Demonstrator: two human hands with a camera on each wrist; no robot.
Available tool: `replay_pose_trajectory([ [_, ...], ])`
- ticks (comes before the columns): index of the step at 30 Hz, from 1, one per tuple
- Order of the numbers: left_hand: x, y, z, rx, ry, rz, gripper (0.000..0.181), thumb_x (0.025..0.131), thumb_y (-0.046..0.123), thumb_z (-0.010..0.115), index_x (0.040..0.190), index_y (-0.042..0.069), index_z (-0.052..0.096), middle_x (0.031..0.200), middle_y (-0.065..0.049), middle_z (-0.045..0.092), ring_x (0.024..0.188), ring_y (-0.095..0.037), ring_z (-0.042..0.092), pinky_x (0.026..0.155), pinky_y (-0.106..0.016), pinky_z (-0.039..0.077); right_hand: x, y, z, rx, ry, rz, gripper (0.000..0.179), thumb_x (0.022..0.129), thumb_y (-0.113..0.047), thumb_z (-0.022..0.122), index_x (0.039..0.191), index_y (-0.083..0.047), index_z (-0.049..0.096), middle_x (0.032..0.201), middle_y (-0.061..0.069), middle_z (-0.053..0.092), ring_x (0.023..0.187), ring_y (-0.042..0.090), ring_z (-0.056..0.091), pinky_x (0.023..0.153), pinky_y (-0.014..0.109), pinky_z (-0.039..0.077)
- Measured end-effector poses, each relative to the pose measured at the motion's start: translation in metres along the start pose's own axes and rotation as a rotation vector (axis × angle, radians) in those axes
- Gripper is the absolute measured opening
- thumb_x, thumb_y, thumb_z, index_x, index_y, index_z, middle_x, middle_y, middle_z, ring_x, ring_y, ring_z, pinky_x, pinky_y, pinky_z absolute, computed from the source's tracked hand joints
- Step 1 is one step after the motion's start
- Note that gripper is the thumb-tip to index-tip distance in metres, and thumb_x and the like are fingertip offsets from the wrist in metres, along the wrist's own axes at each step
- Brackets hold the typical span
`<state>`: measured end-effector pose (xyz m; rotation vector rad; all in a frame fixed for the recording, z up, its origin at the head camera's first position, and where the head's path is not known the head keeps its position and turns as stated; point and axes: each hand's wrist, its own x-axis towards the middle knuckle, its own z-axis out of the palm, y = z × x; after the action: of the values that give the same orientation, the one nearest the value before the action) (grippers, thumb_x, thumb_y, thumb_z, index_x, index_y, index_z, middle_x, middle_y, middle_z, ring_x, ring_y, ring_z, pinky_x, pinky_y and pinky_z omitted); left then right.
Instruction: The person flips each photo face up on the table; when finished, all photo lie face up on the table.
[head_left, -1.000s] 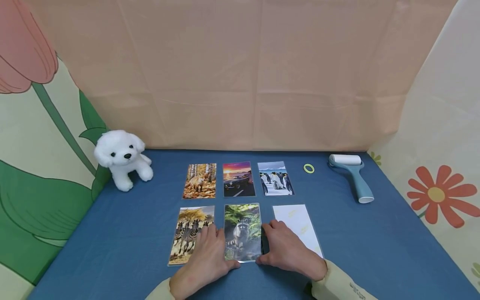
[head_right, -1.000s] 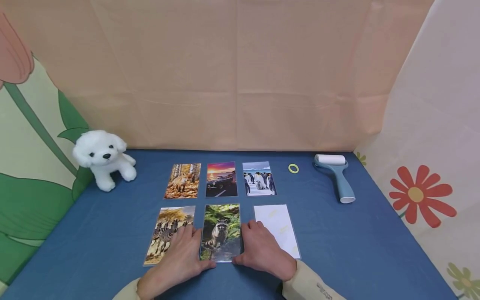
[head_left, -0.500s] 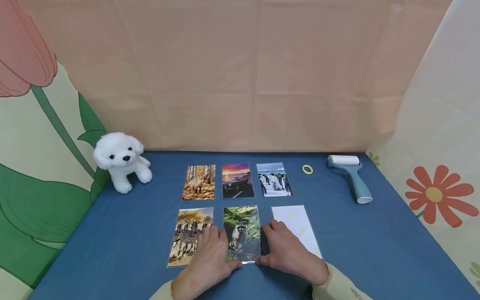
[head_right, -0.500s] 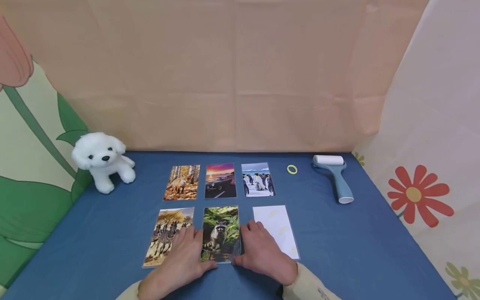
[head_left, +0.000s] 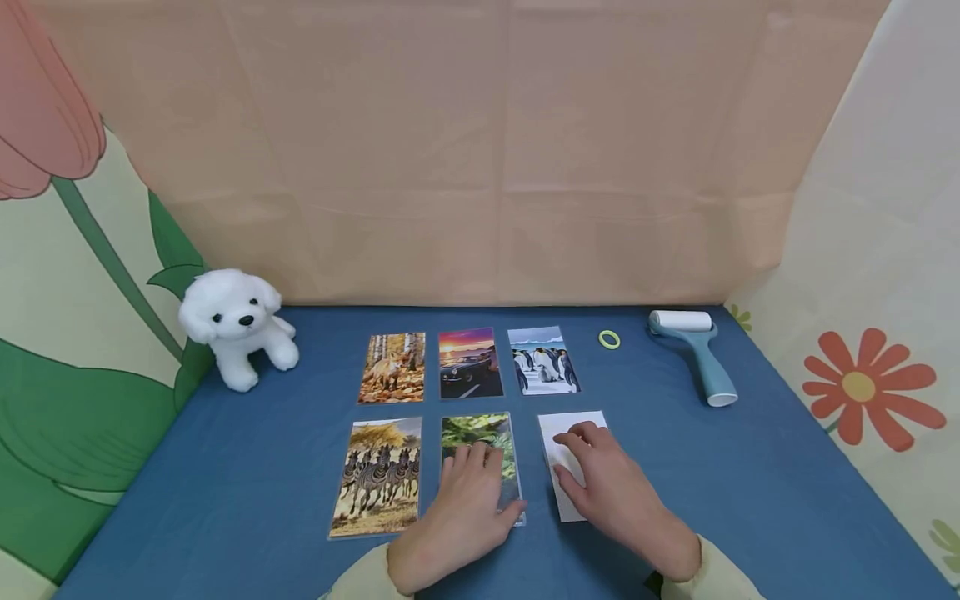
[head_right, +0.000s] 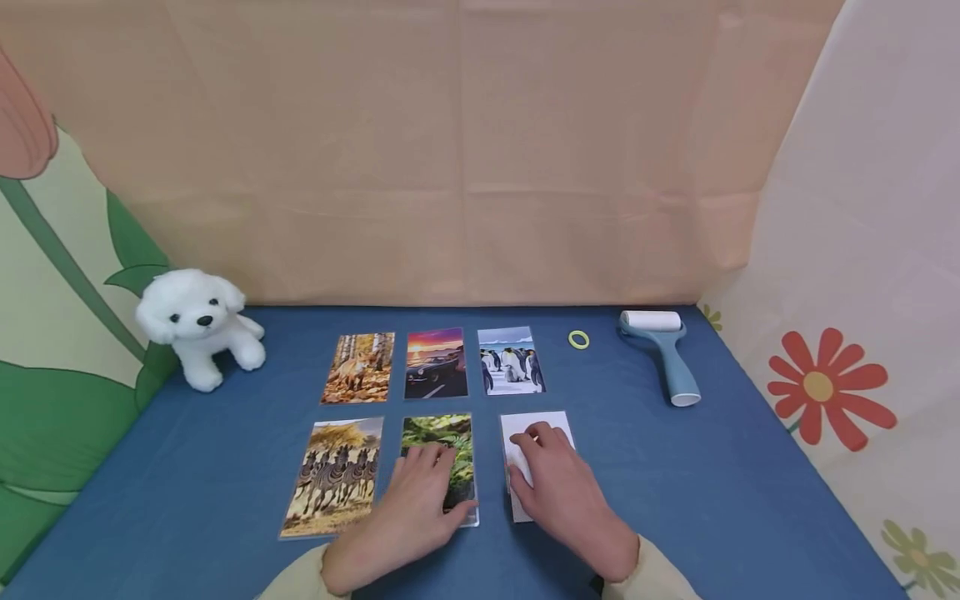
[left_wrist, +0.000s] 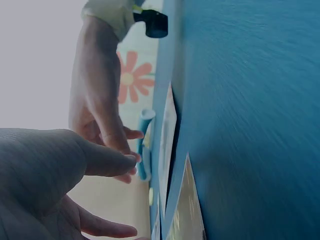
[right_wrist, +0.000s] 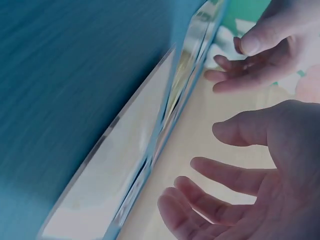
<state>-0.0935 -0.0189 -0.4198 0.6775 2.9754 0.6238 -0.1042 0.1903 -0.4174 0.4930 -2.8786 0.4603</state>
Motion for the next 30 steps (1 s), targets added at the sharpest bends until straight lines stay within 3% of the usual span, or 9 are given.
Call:
replay_pose_trajectory([
  [6, 0.016, 0.019, 0.014, 0.082, 0.000, 0.066, 0.061, 0.091, 0.048, 0.073, 0.118, -0.005, 0.066, 0.107, -0.014, 0.054, 0.096, -0.027, 0.042, 0.087, -0.046, 0.039, -0.010, 0.025, -0.002, -0.055, 0.055, 0.024, 0.033, 0.084, -0.017, 0.081, 0.112, -0.003, 0.072, 0.108, 0.010, 0.061, 0.097, 0.026, 0.057, 0.082, 0.044, 0.055],
  [16, 0.034, 0.039, 0.031, 0.086, -0.023, 0.045, 0.053, 0.096, 0.048, 0.064, 0.092, -0.004, 0.067, 0.092, -0.013, 0.047, 0.086, -0.027, 0.038, 0.080, -0.043, 0.038, -0.027, 0.053, -0.009, -0.090, -0.050, 0.144, 0.035, 0.086, -0.020, 0.080, 0.115, -0.001, 0.072, 0.109, 0.012, 0.062, 0.091, 0.023, 0.058, 0.079, 0.042, 0.057],
  [25, 0.036, 0.044, 0.039, 0.110, 0.019, 0.028, 0.054, 0.097, 0.046, 0.063, 0.091, -0.008, 0.067, 0.092, -0.016, 0.050, 0.089, -0.030, 0.041, 0.080, -0.045, 0.039, -0.034, 0.062, -0.008, -0.064, -0.166, 0.170, 0.039, 0.089, -0.024, 0.078, 0.120, 0.000, 0.070, 0.104, 0.011, 0.057, 0.089, 0.023, 0.055, 0.076, 0.043, 0.053],
  [30, 0.037, 0.046, 0.040, 0.084, 0.027, 0.018, 0.052, 0.097, 0.043, 0.063, 0.095, -0.010, 0.067, 0.093, -0.017, 0.050, 0.092, -0.032, 0.043, 0.082, -0.046, 0.041, -0.036, 0.065, -0.006, -0.062, -0.191, 0.183, 0.041, 0.090, -0.025, 0.077, 0.120, 0.001, 0.070, 0.103, 0.010, 0.055, 0.089, 0.024, 0.052, 0.075, 0.042, 0.051],
])
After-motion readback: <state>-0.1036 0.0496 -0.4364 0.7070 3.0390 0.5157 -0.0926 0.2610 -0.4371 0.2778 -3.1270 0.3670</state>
